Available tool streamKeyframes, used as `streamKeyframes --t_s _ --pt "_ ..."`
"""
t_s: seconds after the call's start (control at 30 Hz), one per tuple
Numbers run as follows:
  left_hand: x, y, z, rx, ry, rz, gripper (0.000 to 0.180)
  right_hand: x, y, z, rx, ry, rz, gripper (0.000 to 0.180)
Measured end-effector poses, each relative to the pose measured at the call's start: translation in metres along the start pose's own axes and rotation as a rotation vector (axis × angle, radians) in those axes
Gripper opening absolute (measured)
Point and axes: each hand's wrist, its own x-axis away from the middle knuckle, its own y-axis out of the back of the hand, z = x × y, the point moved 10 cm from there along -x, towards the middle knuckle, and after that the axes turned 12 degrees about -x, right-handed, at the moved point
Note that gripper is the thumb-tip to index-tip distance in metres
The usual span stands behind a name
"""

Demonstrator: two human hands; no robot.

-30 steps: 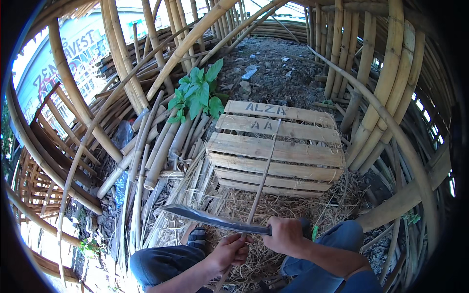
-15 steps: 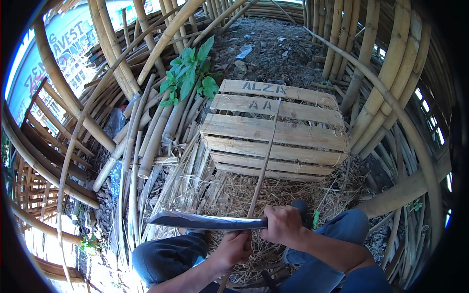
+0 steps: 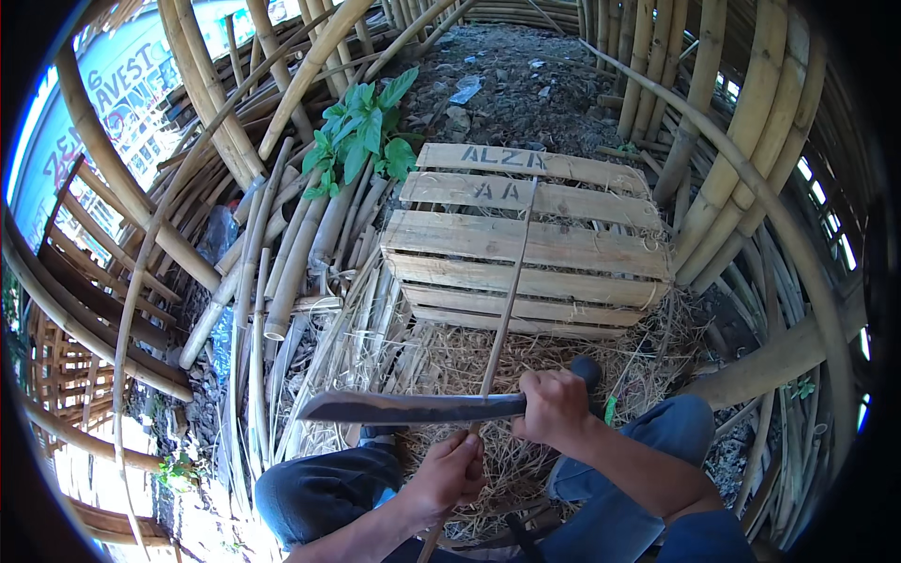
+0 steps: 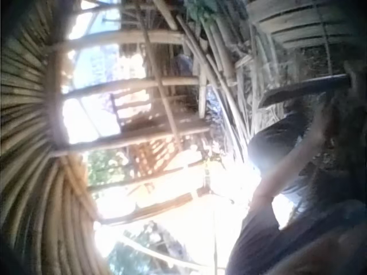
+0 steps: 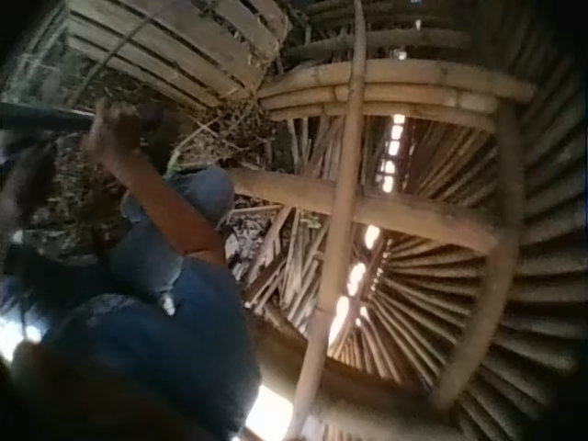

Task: The person scrapes a bamboo strip using a small knife and then scrapes along the strip with a machete.

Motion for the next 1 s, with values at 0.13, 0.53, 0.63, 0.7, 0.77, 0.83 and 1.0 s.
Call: streamKeyframes --t_s 0.13,0.53,0.63,0.7,0.77,0.83,1.0 --pt "0.000 -0.001 0.001 0.009 0.005 0.019 0.021 -0.005 0.007 -0.034 0.071 -0.137 -0.054 0.023" --pt "0.001 0.000 0.000 0.018 -0.004 0.050 0.022 -0.014 0.023 -0.058 0.139 -0.158 -0.101 0.018" --pt "0.004 -0.001 -0.005 0.001 -0.008 0.043 0.022 -0.016 0.024 -0.082 0.179 -0.258 -0.066 0.022" --pt "0.005 0.001 -0.006 -0.016 -0.011 0.025 0.022 -0.016 0.027 -0.098 0.224 -0.344 -0.031 0.027" --pt "0.003 -0.002 -0.004 0.003 -0.033 0.068 0.021 -0.020 0.034 -0.099 0.242 -0.339 -0.030 0.029" --pt "0.003 -0.001 -0.006 -0.013 -0.027 0.042 0.021 -0.021 0.031 -0.106 0.251 -0.335 -0.042 0.029" --pt "0.002 0.000 -0.009 -0.022 -0.032 0.061 0.021 -0.018 0.046 -0.121 0.300 -0.361 -0.141 0.025"
